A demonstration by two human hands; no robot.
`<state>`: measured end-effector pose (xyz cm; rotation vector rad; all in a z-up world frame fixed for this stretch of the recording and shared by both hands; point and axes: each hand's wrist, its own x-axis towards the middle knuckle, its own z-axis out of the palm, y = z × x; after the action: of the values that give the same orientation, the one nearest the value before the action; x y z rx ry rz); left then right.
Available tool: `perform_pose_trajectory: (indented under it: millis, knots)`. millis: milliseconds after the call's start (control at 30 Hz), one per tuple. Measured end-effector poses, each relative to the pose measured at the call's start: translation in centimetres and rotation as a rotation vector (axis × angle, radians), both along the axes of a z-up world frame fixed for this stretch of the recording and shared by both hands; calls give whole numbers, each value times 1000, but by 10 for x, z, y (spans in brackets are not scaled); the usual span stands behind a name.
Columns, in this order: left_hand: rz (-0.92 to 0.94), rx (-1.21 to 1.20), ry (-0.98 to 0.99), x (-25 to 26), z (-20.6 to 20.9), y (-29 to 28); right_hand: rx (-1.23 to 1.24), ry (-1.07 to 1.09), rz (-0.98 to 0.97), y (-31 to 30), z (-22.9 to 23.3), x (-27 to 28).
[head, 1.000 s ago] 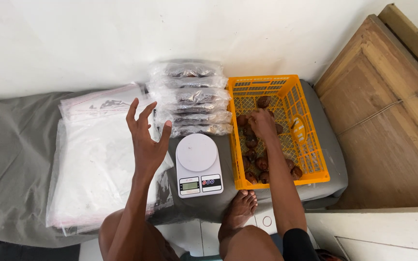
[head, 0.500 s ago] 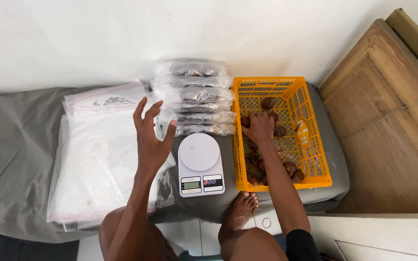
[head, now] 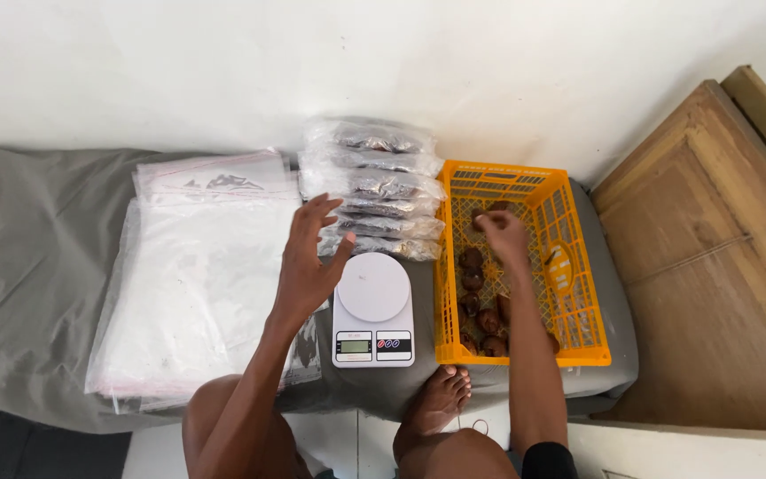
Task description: Packaging and weighing salak fruits into plastic bags using a digital scale
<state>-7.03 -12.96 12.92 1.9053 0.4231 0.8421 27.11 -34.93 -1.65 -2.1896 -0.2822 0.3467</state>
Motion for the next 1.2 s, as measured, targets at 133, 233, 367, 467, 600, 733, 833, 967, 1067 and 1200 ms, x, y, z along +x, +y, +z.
perform_pose_trajectory:
  millis: [133, 233, 367, 467, 600, 733, 833, 967, 1067, 1200]
  knots:
    - [-49, -27, 4, -2, 4, -1, 370, 54, 17, -14, 64, -14]
    - [-104, -73, -12, 1, -2, 0, 734, 313, 129, -18, 102, -38]
    - [-219, -190, -59, 8, -10, 0, 916, 447, 315, -14, 112, -75]
    - [-315, -256, -88, 12, -13, -3, 902, 341, 434, -3, 103, -106]
    - [-501, -160, -93, 4, -10, -3, 554, -127, 607, 12, 143, -170]
    - [-594, -92, -68, -11, 19, -9, 323, -355, 714, 21, 161, -203]
    - [-647, -21, -19, -14, 25, -8, 227, -404, 792, 24, 171, -222]
    - [-644, 47, 78, -16, 12, 1, 97, -394, 819, 24, 170, -232]
    - [-656, 73, 115, -17, 8, 3, 66, -347, 825, 24, 172, -238]
    - [-662, 78, 141, -18, 2, 4, 52, -282, 853, 24, 178, -241]
